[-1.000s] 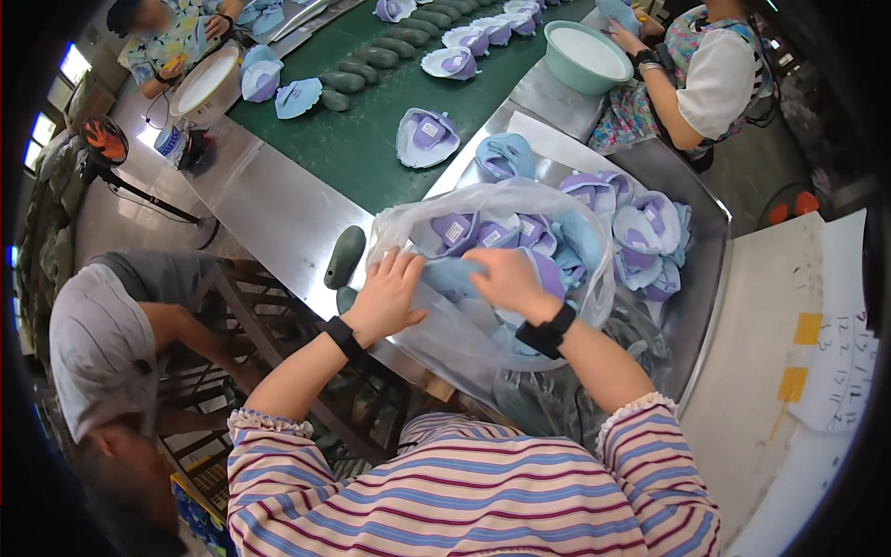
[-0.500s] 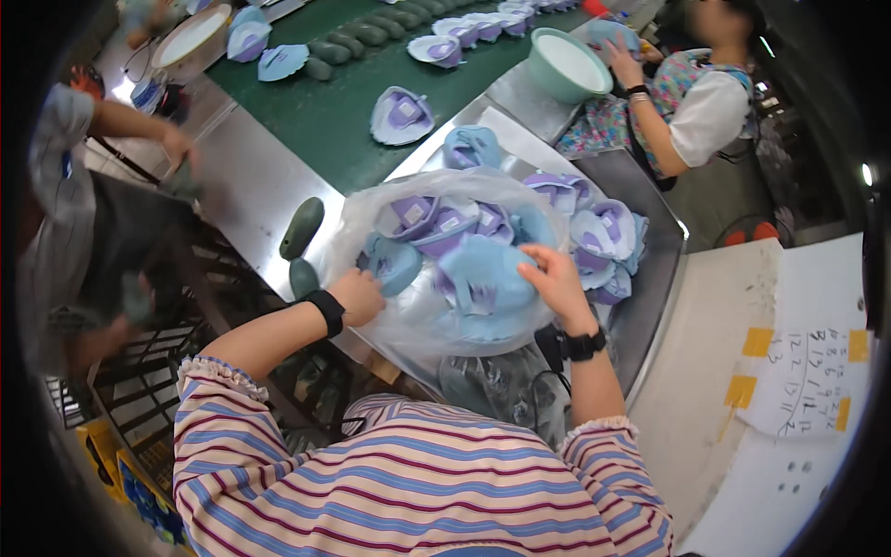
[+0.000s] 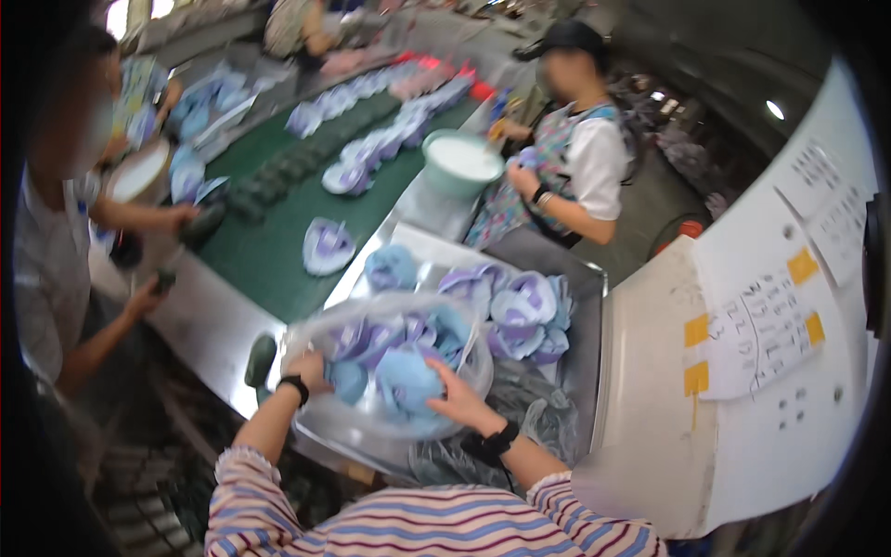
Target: The person repeatedly picks up light blue and purple slippers from a conveyor belt and places them into a large clear plastic bag. The person handles the slippers one at a time, folding them slightly to fit them into the bag. Other workers are visible in the background performing similar tasks.
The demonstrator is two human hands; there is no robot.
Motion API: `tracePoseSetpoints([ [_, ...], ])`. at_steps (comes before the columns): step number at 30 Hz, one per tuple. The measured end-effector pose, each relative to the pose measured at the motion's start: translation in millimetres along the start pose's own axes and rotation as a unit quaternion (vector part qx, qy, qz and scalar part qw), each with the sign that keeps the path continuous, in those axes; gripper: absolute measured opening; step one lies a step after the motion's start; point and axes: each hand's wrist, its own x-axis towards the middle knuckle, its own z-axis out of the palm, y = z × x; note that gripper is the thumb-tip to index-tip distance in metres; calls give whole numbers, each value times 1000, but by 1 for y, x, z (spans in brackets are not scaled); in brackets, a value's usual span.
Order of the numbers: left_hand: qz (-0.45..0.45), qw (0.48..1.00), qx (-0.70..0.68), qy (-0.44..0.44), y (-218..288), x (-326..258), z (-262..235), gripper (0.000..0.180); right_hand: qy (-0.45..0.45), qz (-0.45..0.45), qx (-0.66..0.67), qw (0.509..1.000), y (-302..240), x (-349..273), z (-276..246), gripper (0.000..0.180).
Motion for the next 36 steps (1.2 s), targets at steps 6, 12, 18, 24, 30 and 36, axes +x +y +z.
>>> tracePoseSetpoints([
  [6, 99, 989, -53, 93, -2, 3, 4, 46, -4, -4, 152, 988, 23, 5, -16, 39],
  [12, 191, 955, -186, 132, 38, -29, -9, 46, -153, -120, -115, 974, 10, 12, 26, 70],
  [18, 55, 882, -443, 149, 61, -55, -7, 41, -104, -22, -230, 967, 3, 14, 88, 54],
  [24, 104, 735, -523, 420, 62, -33, -83, 34, -25, -67, 13, 997, 15, 22, 56, 22],
  [30, 30, 667, -656, 351, 9, 58, -107, 67, 16, 43, 535, 844, -23, 21, 26, 21],
  [36, 217, 913, -304, 163, 67, 5, -111, 77, -4, 39, 548, 835, -2, 27, -11, 16],
])
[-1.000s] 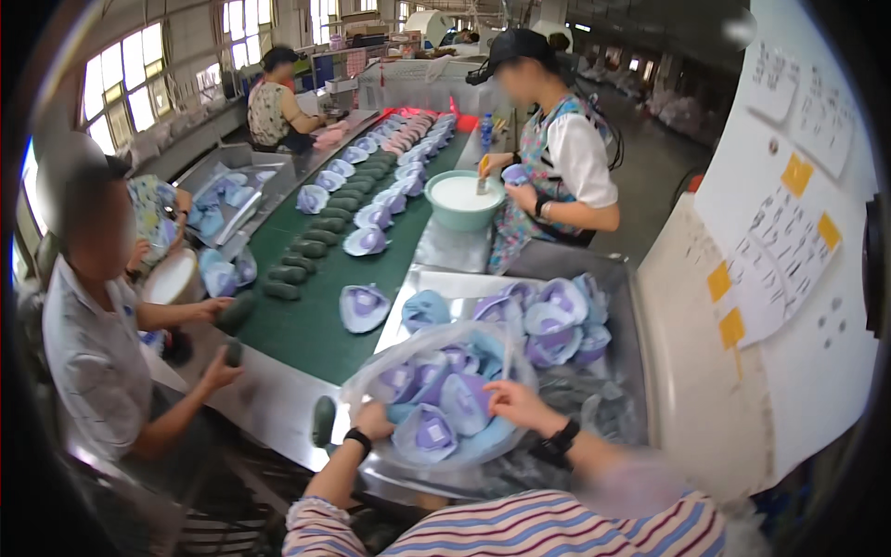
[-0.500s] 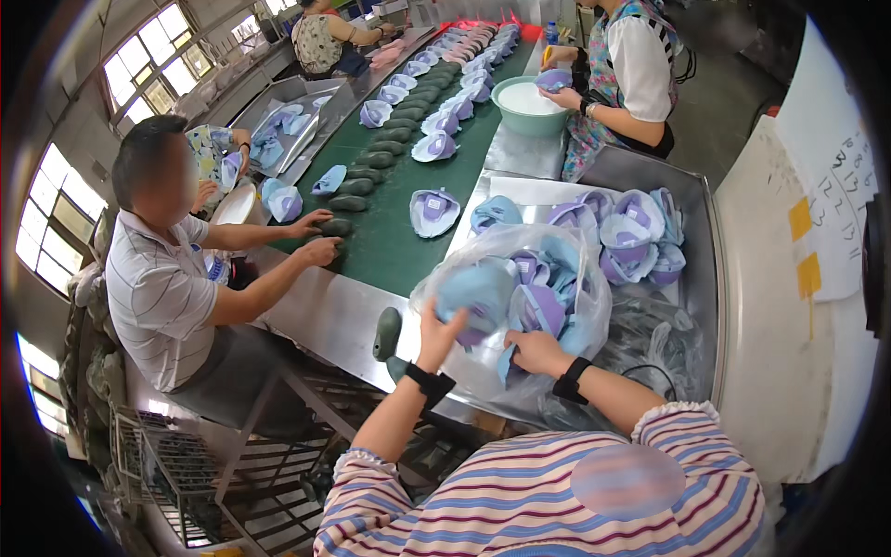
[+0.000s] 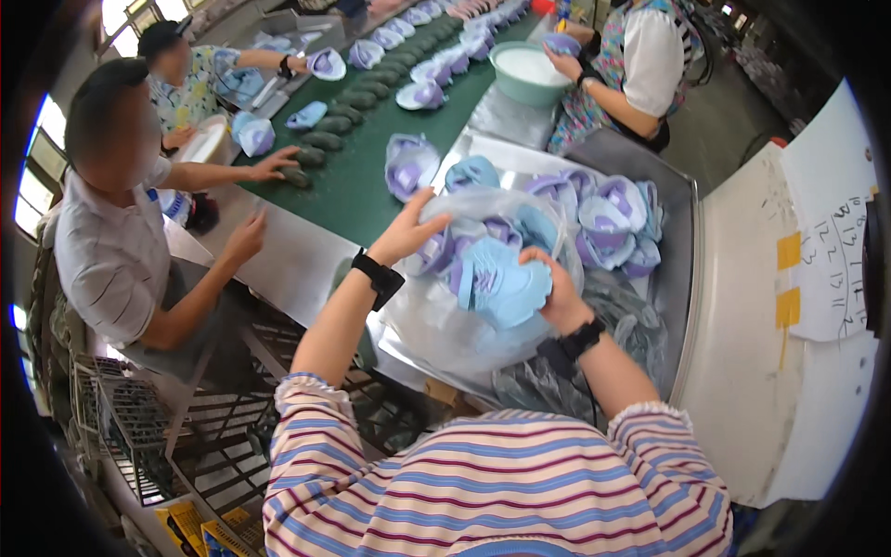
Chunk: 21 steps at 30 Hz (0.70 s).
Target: The person repeatedly picks up light blue and purple slippers from a conveyor belt and places them into a large clear plastic bag. The person handles the slippers one at a time, folding them slightly to fit them into the bag. Other workers are visible in the background performing similar tasks.
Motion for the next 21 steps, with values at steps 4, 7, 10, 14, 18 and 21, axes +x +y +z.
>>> tracePoseSetpoints([
  [4, 72, 971, -109, -202, 57, -36, 24, 63, -175, 92, 16, 980, -39, 13, 21, 17],
  [7, -65, 939, -257, -219, 38, -58, 29, 56, -198, 142, -41, 969, -39, 42, 46, 17],
  [10, -126, 946, -278, -110, 42, -94, 32, 41, -118, 77, -204, 969, -29, 72, 40, 20],
  [14, -200, 882, -421, 73, -2, -162, 45, 36, -195, 15, -722, 663, -26, 109, 22, 25],
  [18, -184, 842, -447, 241, -16, -200, 56, 33, -251, -54, -883, 393, 13, 140, 33, 36],
  [21, -204, 842, -408, 288, -9, -207, 67, 32, -240, -39, -911, 332, 59, 150, 56, 61],
])
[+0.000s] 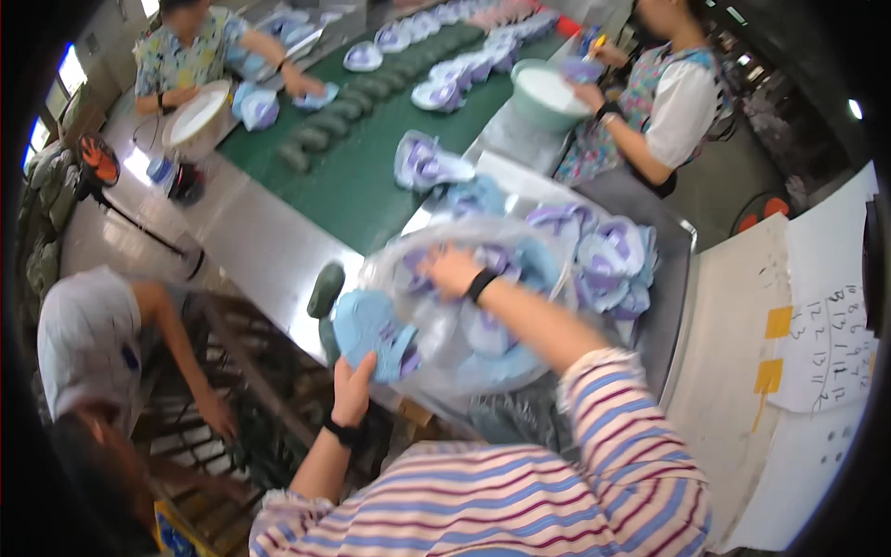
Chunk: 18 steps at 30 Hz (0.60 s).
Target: The person repeatedly picks up light blue and purple slippers from a conveyor belt and places them into a large clear plastic bag. The person handles the slippers one at a time, folding them slightly to fit them into the bag. Other workers are visible in the background performing similar tasks.
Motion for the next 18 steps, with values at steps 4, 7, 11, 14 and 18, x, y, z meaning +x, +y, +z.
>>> tracePoseSetpoints([
  [4, 63, 998, 31, 7, -7, 4, 16, 43, 65, 175, -28, 982, -36, 47, 86, 41],
  [7, 59, 998, 22, 20, -17, 11, 7, 41, 90, 129, 29, 987, -51, 55, 79, 35],
  [11, 63, 997, 45, 11, -16, 25, 13, 41, 114, 35, 151, 981, -23, 12, 29, 33],
  [14, 69, 996, 51, 20, -21, 33, 6, 40, 153, -12, 187, 970, 2, -16, 3, 42],
  [18, 65, 997, 28, 11, -17, 32, -3, 40, 185, -36, 291, 938, 34, -62, -26, 45],
])
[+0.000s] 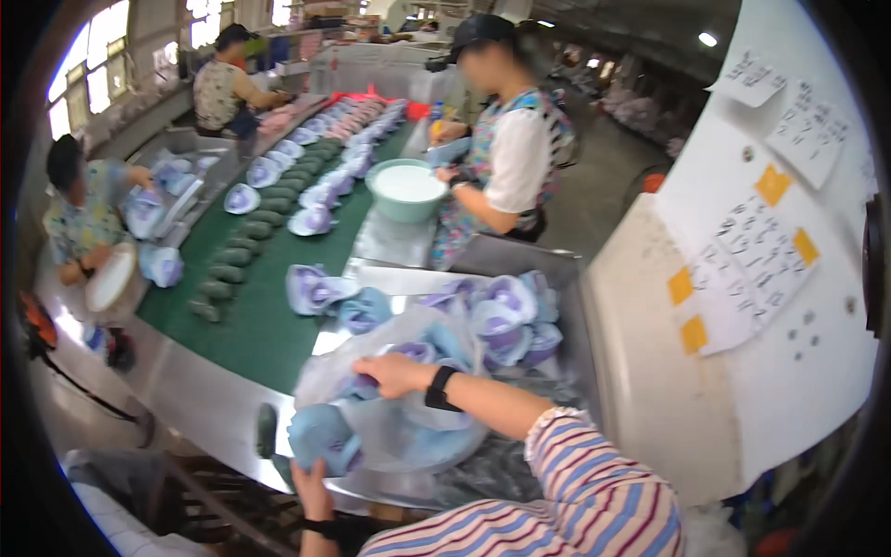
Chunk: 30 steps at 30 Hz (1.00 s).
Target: The person repeatedly picks up light blue and purple slippers from a conveyor belt and places them into a large clear plastic bag. The person handles the slippers one at a time, folding them slightly to fit them into the bag. Other workers are visible in the background performing similar tasks.
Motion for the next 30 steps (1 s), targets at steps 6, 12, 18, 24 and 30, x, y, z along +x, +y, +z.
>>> tracePoseSetpoints([
  [6, 7, 999, -47, 16, -4, 8, 10, 40, -44, 62, 181, 980, 11, -43, -45, 32],
  [12, 24, 998, -55, 31, 13, 5, 10, 40, 14, 9, 104, 994, -26, -45, -59, 45],
  [18, 241, 966, 64, 65, 80, 36, 32, 52, 363, 98, 702, 604, 2, -60, -63, 24],
  [24, 187, 954, 198, -127, 127, 61, 45, 34, 300, 135, 743, 583, -49, -59, -74, 44],
  [30, 37, 973, -20, -226, 121, 70, 97, 32, 199, 104, 777, 588, -58, -66, -37, 58],
])
